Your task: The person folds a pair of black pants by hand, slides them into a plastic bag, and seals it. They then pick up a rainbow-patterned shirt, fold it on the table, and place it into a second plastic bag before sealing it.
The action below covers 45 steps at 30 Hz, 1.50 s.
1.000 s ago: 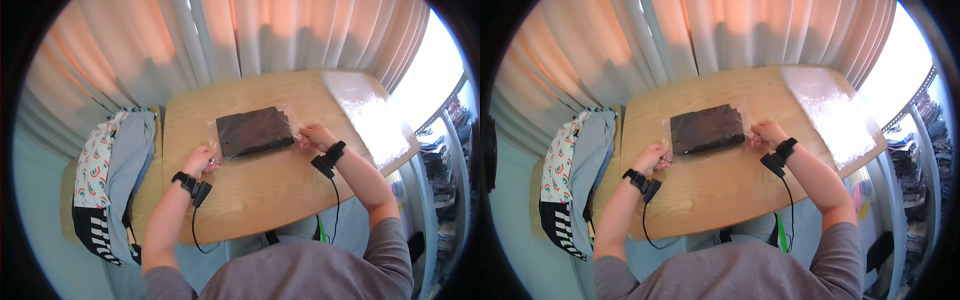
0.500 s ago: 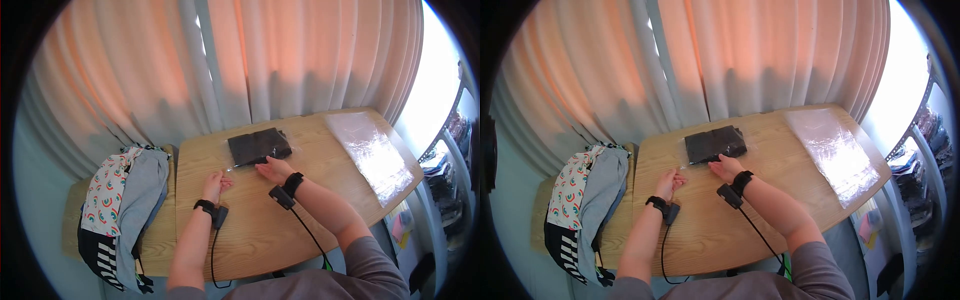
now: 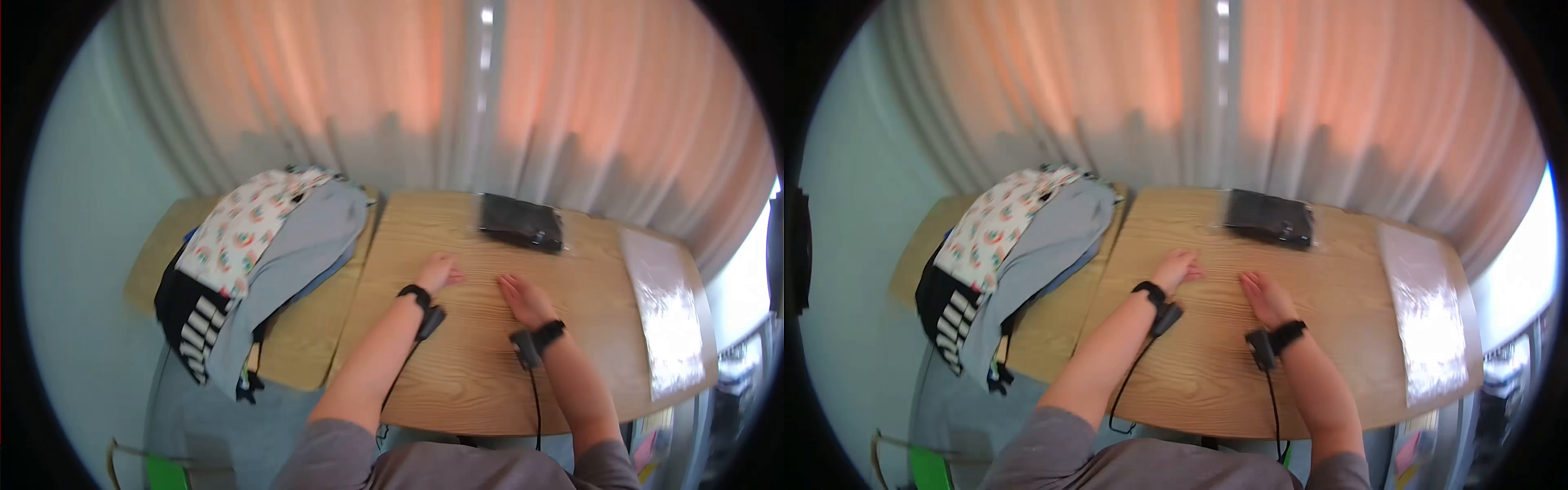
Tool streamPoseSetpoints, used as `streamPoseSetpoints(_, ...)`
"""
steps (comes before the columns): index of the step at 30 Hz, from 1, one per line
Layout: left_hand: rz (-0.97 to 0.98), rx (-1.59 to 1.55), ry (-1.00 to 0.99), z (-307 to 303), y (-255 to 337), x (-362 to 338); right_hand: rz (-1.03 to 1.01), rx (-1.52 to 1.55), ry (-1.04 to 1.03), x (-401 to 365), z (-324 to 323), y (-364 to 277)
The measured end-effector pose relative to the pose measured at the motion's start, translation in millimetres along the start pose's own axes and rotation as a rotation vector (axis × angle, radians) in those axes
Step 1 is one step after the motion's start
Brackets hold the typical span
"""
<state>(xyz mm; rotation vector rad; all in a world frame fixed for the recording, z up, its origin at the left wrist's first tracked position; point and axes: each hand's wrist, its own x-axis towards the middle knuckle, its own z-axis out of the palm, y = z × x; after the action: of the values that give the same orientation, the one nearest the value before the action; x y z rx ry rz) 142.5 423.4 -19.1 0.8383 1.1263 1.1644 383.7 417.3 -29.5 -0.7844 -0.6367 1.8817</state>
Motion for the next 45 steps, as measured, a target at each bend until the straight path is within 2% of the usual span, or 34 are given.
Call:
streamPoseSetpoints(4,0.02,-0.053,0.007,-4,0,-5,0.107,0.06,0.006,-67,6,0)
streamPoseSetpoints(7,-0.055,0.011,-0.031,-16,22,-23,0.129,0.077,-0.026,-100,-2,-1)
streamPoseSetpoints(9,0.096,0.299,0.011,-47,44,-36,0.159,0.133,-0.071,-114,-11,-6)
streamPoseSetpoints(11,0.245,0.385,0.256,-77,86,-79,0.184,0.202,-0.109,-122,-17,-9)
streamPoseSetpoints(12,0.355,0.528,0.302,-115,95,-85,0.195,0.217,-0.134,-123,-19,-11)
streamPoseSetpoints(13,0.492,0.6,0.54,-164,90,-78,0.205,0.232,-0.159,-123,-20,-11)
streamPoseSetpoints(14,0.559,0.96,0.818,-191,107,-105,0.204,0.241,-0.165,-122,-20,-11)
streamPoseSetpoints(16,0.426,0.993,1.127,-218,138,-164,0.206,0.197,-0.178,-119,-19,-9)
streamPoseSetpoints(17,0.621,1.211,1.335,-245,133,-177,0.203,0.208,-0.184,-120,-19,-9)
streamPoseSetpoints(19,0.428,1.492,1.481,-248,142,-217,0.218,0.179,-0.184,-121,-17,-11)
streamPoseSetpoints(21,0.289,1.667,1.446,-275,137,-232,0.205,0.191,-0.206,-118,-22,-8)
streamPoseSetpoints(23,0.231,1.602,1.351,-290,134,-241,0.184,0.2,-0.219,-121,-24,-6)
streamPoseSetpoints(25,0.272,1.625,1.343,-294,136,-240,0.184,0.189,-0.19,-123,-21,-7)
streamPoseSetpoints(29,0.435,1.661,1.408,-255,153,-222,0.187,0.233,-0.191,-122,-22,-6)
streamPoseSetpoints(30,0.32,1.772,1.349,-243,157,-220,0.183,0.235,-0.191,-123,-22,-6)
streamPoseSetpoints(31,0.32,1.767,1.346,-240,158,-220,0.183,0.234,-0.19,-124,-23,-6)
streamPoseSetpoints(33,0.063,1.746,1.293,-235,152,-220,0.18,0.226,-0.18,-126,-21,-6)
streamPoseSetpoints(35,0.061,1.674,1.27,-255,148,-221,0.161,0.231,-0.175,-126,-20,-6)
streamPoseSetpoints(37,0.17,1.629,1.135,-263,149,-227,0.17,0.227,-0.171,-126,-20,-6)
streamPoseSetpoints(39,0.297,1.589,1.242,-267,151,-225,0.161,0.227,-0.165,-128,-19,-6)
streamPoseSetpoints(41,0.499,1.604,1.266,-263,161,-228,0.165,0.22,-0.168,-126,-17,-7)
streamPoseSetpoints(42,0.493,1.608,1.268,-262,166,-228,0.172,0.202,-0.182,-125,-17,-7)
streamPoseSetpoints(44,0.832,1.489,1.077,-241,178,-225,0.185,0.186,-0.196,-124,-17,-6)
streamPoseSetpoints(45,0.88,1.302,0.963,-215,182,-224,0.174,0.175,-0.184,-124,-17,-6)
